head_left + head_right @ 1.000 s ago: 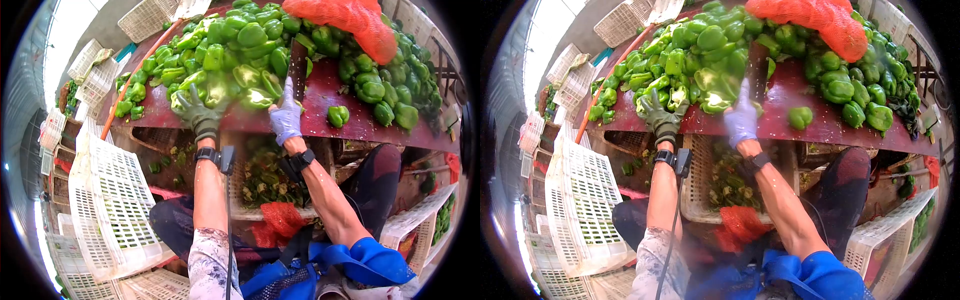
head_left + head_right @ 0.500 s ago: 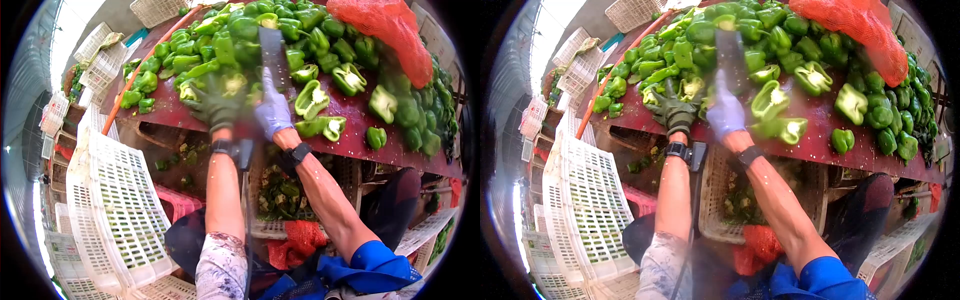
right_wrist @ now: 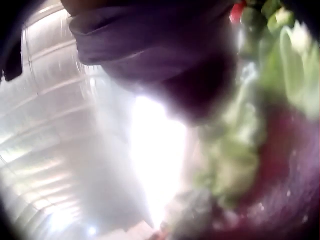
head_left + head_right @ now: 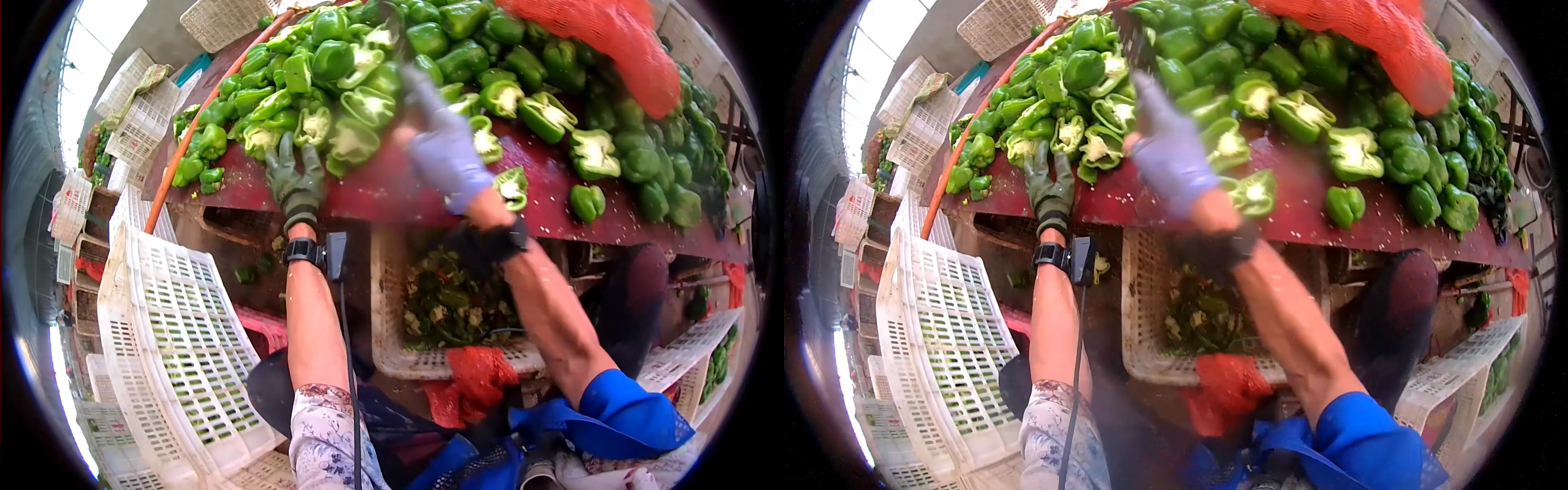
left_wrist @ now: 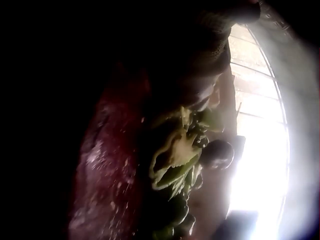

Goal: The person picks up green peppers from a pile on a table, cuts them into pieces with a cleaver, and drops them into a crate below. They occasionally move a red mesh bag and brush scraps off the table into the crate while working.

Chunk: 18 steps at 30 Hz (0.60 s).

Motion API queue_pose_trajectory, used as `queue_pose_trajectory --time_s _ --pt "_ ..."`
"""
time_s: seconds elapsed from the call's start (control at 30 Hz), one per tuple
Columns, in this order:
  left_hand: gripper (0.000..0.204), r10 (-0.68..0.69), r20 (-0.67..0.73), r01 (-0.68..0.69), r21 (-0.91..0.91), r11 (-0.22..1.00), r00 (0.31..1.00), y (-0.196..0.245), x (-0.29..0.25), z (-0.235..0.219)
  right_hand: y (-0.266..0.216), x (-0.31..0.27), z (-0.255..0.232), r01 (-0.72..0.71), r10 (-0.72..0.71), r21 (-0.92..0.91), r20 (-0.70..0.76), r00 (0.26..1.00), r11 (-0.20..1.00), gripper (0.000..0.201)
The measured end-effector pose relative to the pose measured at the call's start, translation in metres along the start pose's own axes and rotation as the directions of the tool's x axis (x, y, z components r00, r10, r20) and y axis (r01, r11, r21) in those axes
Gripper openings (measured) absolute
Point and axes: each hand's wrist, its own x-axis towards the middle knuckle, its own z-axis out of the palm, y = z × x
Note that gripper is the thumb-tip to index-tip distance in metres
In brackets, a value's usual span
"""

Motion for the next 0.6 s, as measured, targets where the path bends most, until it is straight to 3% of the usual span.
queue_pose_trajectory --time_s 0.03,0.1,0.13,0.17,0.23,0.27,0.37,0.4,0.43,0.47,0.53,0.6 --pt "0.048 -0.019 -0.04 0.016 -0.083 0.996 0.999 -0.001 -0.009 -0.003 -0.028 -0.01 -0.032 -0.162 0.146 0.201 0.089 0.985 0.966 0.077" --pt "0.038 -0.056 -0.099 0.039 -0.166 0.985 0.994 0.008 -0.029 -0.004 -0.046 -0.026 -0.079 0.086 -0.054 0.407 -0.089 0.995 0.909 0.074" --pt "0.039 -0.022 -0.086 0.014 -0.094 0.995 0.996 0.017 -0.04 -0.009 -0.034 -0.025 -0.106 0.187 -0.136 0.382 -0.158 0.978 0.905 0.07" --pt "0.039 -0.024 -0.09 0.015 -0.106 0.994 0.996 0.029 -0.05 -0.009 -0.026 -0.03 -0.136 0.192 -0.149 0.228 -0.193 0.97 0.954 0.068" --pt "0.043 -0.028 -0.089 0.015 -0.14 0.99 0.996 0.059 -0.064 -0.015 -0.029 -0.052 -0.17 0.043 -0.048 -0.024 -0.303 0.952 0.999 0.063" --pt "0.044 0.027 -0.132 -0.051 -0.181 0.982 0.991 0.074 -0.071 -0.016 -0.03 -0.062 -0.187 -0.054 0.003 -0.134 -0.356 0.934 0.989 0.06" --pt "0.049 0.198 -0.308 -0.275 -0.234 0.932 0.931 0.134 -0.107 -0.019 0.016 -0.088 -0.201 -0.155 0.08 -0.157 -0.399 0.913 0.975 0.055" --pt "0.052 0.146 -0.239 -0.233 -0.391 0.89 0.96 0.163 -0.122 -0.028 0.028 -0.094 -0.203 -0.194 0.119 -0.152 -0.404 0.907 0.969 0.054" --pt "0.07 0.281 -0.164 -0.323 -0.364 0.874 0.946 0.182 -0.135 -0.036 0.021 -0.1 -0.2 -0.345 0.27 -0.145 -0.377 0.886 0.928 0.057" --pt "0.09 0.301 0.038 -0.262 -0.397 0.879 0.953 0.209 -0.147 -0.053 0.028 -0.1 -0.198 -0.298 0.195 -0.261 -0.356 0.914 0.918 0.057" --pt "0.1 0.381 0.242 -0.379 -0.058 0.924 0.892 0.23 -0.166 -0.036 0.026 -0.095 -0.19 -0.275 0.141 -0.483 -0.295 0.945 0.831 0.056" --pt "0.102 0.25 0.335 -0.294 0.085 0.952 0.908 0.235 -0.156 -0.023 0.021 -0.084 -0.178 -0.335 0.283 -0.517 -0.179 0.942 0.788 0.055"
